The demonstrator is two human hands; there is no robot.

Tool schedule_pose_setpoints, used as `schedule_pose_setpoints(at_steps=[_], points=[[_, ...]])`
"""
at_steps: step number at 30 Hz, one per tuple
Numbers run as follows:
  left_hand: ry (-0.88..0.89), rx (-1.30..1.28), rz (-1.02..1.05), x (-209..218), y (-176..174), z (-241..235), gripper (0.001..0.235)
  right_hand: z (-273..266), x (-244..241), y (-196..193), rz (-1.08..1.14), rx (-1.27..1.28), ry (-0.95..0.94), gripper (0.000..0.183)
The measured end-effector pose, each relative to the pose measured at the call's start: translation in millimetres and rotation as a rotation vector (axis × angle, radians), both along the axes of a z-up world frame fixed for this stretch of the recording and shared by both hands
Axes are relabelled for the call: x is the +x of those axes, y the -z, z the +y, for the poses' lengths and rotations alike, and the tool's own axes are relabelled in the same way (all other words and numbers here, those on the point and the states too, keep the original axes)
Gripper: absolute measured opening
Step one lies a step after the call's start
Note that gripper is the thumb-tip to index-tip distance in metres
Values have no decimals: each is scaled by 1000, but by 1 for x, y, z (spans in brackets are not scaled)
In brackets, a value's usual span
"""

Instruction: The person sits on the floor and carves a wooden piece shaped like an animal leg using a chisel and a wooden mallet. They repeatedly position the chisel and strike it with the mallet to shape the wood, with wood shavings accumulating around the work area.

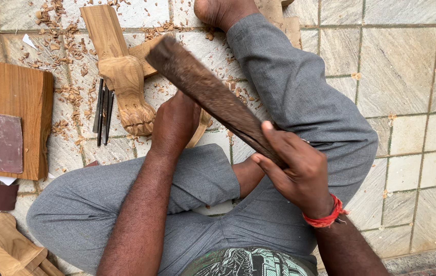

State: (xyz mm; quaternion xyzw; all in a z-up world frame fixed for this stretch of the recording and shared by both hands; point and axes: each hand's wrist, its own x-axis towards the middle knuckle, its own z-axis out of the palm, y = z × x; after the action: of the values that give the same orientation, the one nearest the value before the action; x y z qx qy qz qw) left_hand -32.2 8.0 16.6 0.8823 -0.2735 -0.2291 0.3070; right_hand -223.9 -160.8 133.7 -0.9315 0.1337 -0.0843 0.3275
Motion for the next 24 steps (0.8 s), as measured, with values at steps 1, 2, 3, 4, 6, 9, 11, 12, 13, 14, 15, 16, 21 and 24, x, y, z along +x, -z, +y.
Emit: schedule_pose_setpoints(at_steps=[1, 2, 3, 4, 6, 9, 11, 12, 13, 14, 15, 16, 21, 24], points=[[3, 5, -20, 0, 0, -1, 25, 0, 1, -1, -4, 3, -5, 60], [6, 9, -40, -1, 0, -3, 25, 0, 1, -3, -8, 6, -9, 59], [3, 18, -56, -2, 1, -3, 25, 0, 2, -4, -9, 13, -19, 59], [26, 14, -109, -2, 1, -2, 23, 2, 2, -5, -71, 35, -19, 58], [74, 9, -212, -4, 3, 0, 18, 6, 2, -8, -192, 83, -17, 57], [-4, 69, -42, -2, 3, 0, 25, 2, 4, -14, -1, -64, -46, 60], [-10, 5, -48, -1, 2, -2, 26, 2, 7, -18, -25, -47, -26, 59], [-15, -26, -52, -1, 2, -2, 26, 2, 8, -19, -37, -38, -18, 59], [-43, -55, -64, -2, 3, 0, 24, 2, 10, -20, -30, -59, -31, 60], [-71, -83, -77, -4, 4, 0, 21, 2, 10, -21, -24, -79, -44, 60], [-98, -110, -91, -6, 4, 1, 20, 3, 10, -22, -18, -99, -56, 60], [-133, -121, -120, -8, 5, 2, 19, 2, 10, -22, 31, -62, -32, 61], [-424, -240, 77, 1, 12, -2, 18, -6, 9, -14, -32, 165, -8, 65], [-608, -161, 171, 7, 19, 0, 17, -10, 6, -7, 24, 266, 45, 67]])
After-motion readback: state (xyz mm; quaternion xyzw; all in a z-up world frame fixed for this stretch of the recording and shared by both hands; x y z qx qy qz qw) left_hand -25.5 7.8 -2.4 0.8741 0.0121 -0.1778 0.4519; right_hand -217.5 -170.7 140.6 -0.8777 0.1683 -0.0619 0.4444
